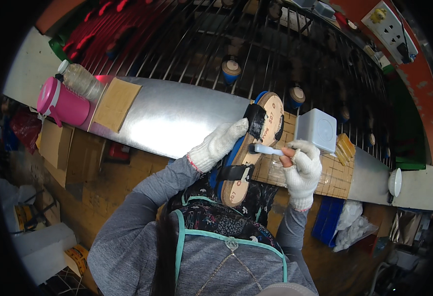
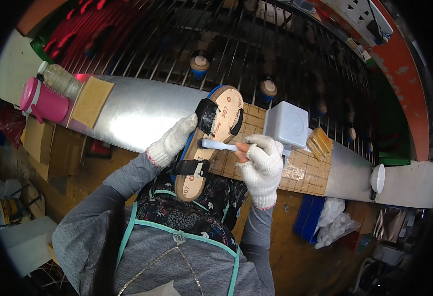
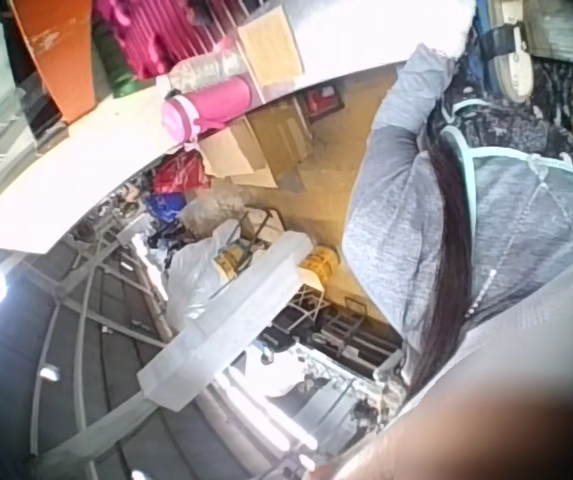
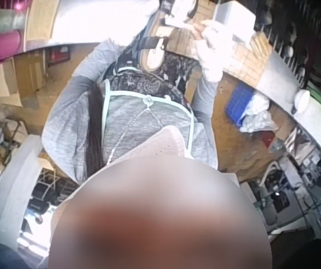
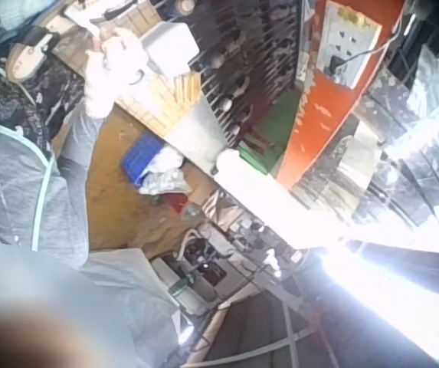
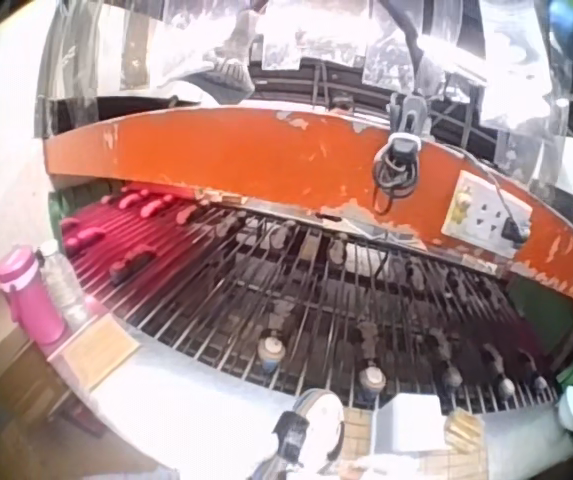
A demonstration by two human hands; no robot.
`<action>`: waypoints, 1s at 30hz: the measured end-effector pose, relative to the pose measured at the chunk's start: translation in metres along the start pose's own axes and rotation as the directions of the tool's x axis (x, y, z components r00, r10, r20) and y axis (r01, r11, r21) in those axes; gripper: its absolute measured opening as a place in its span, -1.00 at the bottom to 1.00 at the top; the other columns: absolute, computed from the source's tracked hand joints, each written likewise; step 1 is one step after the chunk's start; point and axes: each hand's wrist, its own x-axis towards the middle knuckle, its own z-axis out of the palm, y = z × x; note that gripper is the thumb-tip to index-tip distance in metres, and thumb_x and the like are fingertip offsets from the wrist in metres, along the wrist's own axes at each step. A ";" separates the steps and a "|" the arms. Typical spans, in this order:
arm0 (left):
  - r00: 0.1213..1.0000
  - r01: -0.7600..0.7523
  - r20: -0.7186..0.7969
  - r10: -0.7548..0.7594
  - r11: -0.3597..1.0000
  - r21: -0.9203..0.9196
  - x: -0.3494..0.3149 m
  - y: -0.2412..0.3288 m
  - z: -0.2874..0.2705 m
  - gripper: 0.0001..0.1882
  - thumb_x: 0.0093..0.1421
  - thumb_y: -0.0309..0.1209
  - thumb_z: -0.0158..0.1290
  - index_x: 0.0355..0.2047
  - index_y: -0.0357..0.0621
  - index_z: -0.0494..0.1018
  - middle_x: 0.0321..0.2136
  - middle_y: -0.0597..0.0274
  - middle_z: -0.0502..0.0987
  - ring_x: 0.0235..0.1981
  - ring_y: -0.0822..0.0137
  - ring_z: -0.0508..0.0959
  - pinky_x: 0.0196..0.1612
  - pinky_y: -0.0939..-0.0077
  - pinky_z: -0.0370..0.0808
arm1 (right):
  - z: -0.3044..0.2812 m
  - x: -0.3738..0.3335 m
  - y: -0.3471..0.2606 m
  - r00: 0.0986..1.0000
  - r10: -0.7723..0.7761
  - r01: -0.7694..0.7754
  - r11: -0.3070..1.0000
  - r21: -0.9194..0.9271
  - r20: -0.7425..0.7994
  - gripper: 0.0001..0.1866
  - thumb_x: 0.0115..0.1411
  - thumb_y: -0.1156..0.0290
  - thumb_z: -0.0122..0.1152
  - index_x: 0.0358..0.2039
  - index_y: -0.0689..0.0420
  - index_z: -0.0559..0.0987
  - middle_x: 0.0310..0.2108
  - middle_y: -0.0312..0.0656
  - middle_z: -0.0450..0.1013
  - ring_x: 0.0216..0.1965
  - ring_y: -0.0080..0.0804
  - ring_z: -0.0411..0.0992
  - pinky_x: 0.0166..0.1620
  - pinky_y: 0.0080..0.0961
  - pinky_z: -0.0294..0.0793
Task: The person repeatedly cleans a pair of blue sandals with black straps using a toothbrush. They hold the sandals in one hand and scrub the straps and soles with the toothbrush in the other hand, occasionally dipping the brush into a small container on the counter.
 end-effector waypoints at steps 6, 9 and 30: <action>0.993 0.026 -0.113 -0.038 0.994 -0.106 -0.003 0.008 0.015 -0.14 0.29 0.36 -0.15 0.24 -0.17 0.29 -0.10 0.11 0.55 -0.16 0.34 0.64 -0.10 0.46 0.66 | 0.012 -0.014 -0.007 0.948 0.308 -0.301 0.949 0.095 -0.074 -0.82 0.12 0.43 0.41 -0.29 0.25 0.70 -0.30 -0.17 0.50 -0.25 -0.32 0.43 -0.17 -0.44 0.38; 0.984 0.053 -0.163 -0.071 0.992 -0.118 -0.003 0.011 0.016 -0.14 0.30 0.37 -0.22 0.23 -0.17 0.31 -0.12 0.11 0.56 -0.16 0.34 0.64 -0.11 0.47 0.66 | 0.015 -0.025 -0.015 0.938 0.347 -0.342 0.928 0.149 -0.006 -0.82 0.13 0.44 0.39 -0.29 0.26 0.70 -0.32 -0.17 0.48 -0.24 -0.37 0.43 -0.20 -0.46 0.37; 0.988 -0.039 -0.147 0.046 0.998 0.050 -0.005 0.014 0.001 -0.19 0.36 0.27 -0.18 0.23 -0.24 0.32 -0.02 0.10 0.55 -0.08 0.36 0.59 0.00 0.47 0.58 | 0.023 -0.019 -0.020 0.992 0.098 -0.105 0.990 -0.096 -0.075 -0.79 -0.02 0.47 0.47 -0.31 0.14 0.71 -0.25 -0.17 0.54 -0.22 -0.21 0.45 -0.12 -0.38 0.34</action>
